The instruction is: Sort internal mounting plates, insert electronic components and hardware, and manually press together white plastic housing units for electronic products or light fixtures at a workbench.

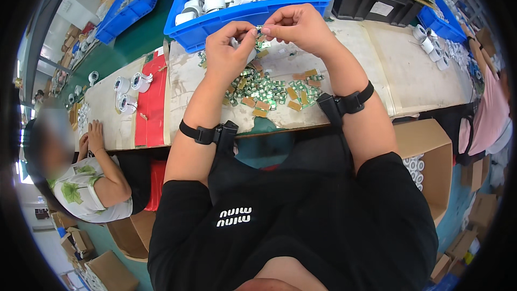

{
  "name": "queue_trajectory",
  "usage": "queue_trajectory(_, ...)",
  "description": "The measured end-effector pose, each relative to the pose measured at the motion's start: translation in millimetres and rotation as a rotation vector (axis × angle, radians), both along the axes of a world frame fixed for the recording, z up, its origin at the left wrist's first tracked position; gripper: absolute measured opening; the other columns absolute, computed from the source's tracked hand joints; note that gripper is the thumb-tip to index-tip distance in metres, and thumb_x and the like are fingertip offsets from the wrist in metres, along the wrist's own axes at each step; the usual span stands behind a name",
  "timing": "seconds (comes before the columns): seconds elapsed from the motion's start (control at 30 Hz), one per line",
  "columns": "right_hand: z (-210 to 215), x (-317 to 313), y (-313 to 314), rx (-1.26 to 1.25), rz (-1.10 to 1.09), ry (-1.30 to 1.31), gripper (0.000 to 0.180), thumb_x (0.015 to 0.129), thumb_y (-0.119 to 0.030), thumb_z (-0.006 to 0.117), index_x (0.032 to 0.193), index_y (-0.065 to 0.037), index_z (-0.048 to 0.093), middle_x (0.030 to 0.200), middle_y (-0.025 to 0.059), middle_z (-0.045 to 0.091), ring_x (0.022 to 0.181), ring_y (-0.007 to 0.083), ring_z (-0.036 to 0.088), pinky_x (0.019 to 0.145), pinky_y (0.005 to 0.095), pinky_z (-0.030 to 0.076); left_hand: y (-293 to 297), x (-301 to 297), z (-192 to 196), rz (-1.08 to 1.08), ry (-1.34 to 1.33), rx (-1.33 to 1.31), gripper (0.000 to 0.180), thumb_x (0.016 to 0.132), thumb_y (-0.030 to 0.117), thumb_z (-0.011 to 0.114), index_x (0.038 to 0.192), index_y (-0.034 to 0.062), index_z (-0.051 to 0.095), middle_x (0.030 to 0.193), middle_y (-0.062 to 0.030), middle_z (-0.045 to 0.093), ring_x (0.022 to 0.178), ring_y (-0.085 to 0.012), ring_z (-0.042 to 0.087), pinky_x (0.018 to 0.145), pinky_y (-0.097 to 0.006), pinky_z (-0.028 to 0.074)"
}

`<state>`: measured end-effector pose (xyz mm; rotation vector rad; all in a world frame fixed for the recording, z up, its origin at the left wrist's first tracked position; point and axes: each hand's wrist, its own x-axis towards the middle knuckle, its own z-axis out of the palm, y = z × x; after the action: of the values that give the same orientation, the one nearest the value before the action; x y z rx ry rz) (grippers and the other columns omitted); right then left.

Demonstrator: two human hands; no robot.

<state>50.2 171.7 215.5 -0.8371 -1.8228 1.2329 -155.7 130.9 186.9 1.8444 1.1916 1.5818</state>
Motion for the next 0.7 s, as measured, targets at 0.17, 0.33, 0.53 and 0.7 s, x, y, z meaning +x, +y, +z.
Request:
queue_trajectory(0.17, -2, -1, -1, 0.008, -0.061, -0.015, 0.016, 0.09, -0.02, 0.08, 0.092, -0.005, 0.074, 0.077, 0.0021, 0.073, 0.067, 0.0049, 0.063, 0.059, 0.0201, 0.046, 4, -3, 3, -0.001, 0.159, 0.24, 0.005, 0.083, 0.006, 0.073, 0.087, 0.0041, 0.074, 0.079, -0.0072, 0.071, 0.067, -0.0196, 0.069, 0.061, -0.031, 0.053)
queue_trajectory(0.33, -1, 3, 1, -0.007, 0.006, -0.063, 0.018, 0.091, -0.022, 0.08, 0.087, -0.005, 0.073, 0.073, 0.0018, 0.071, 0.063, 0.0039, 0.06, 0.057, 0.0198, 0.045, 0, -7, 5, -0.045, 0.293, 0.205, 0.006, 0.085, 0.008, 0.073, 0.088, 0.0029, 0.074, 0.079, -0.007, 0.07, 0.069, -0.0177, 0.067, 0.063, -0.029, 0.052)
queue_trajectory(0.53, -4, 4, -1, -0.025, 0.044, 0.004, 0.02, 0.092, -0.021, 0.079, 0.084, -0.004, 0.072, 0.072, 0.0031, 0.071, 0.059, 0.0046, 0.059, 0.054, 0.0201, 0.045, 1, -6, -2, -0.093, 0.15, 0.085, 0.009, 0.088, 0.01, 0.074, 0.09, 0.001, 0.074, 0.076, -0.0033, 0.071, 0.069, -0.0104, 0.063, 0.063, -0.025, 0.049)
queue_trajectory(0.7, -8, 4, 3, -0.079, 0.111, 0.034, 0.019, 0.093, -0.02, 0.078, 0.085, -0.004, 0.071, 0.07, 0.0037, 0.07, 0.057, 0.0053, 0.059, 0.052, 0.0208, 0.045, -4, -4, -6, -0.128, 0.062, -0.015, 0.012, 0.087, 0.012, 0.076, 0.087, 0.0, 0.073, 0.075, -0.0032, 0.071, 0.068, -0.009, 0.061, 0.062, -0.024, 0.047)
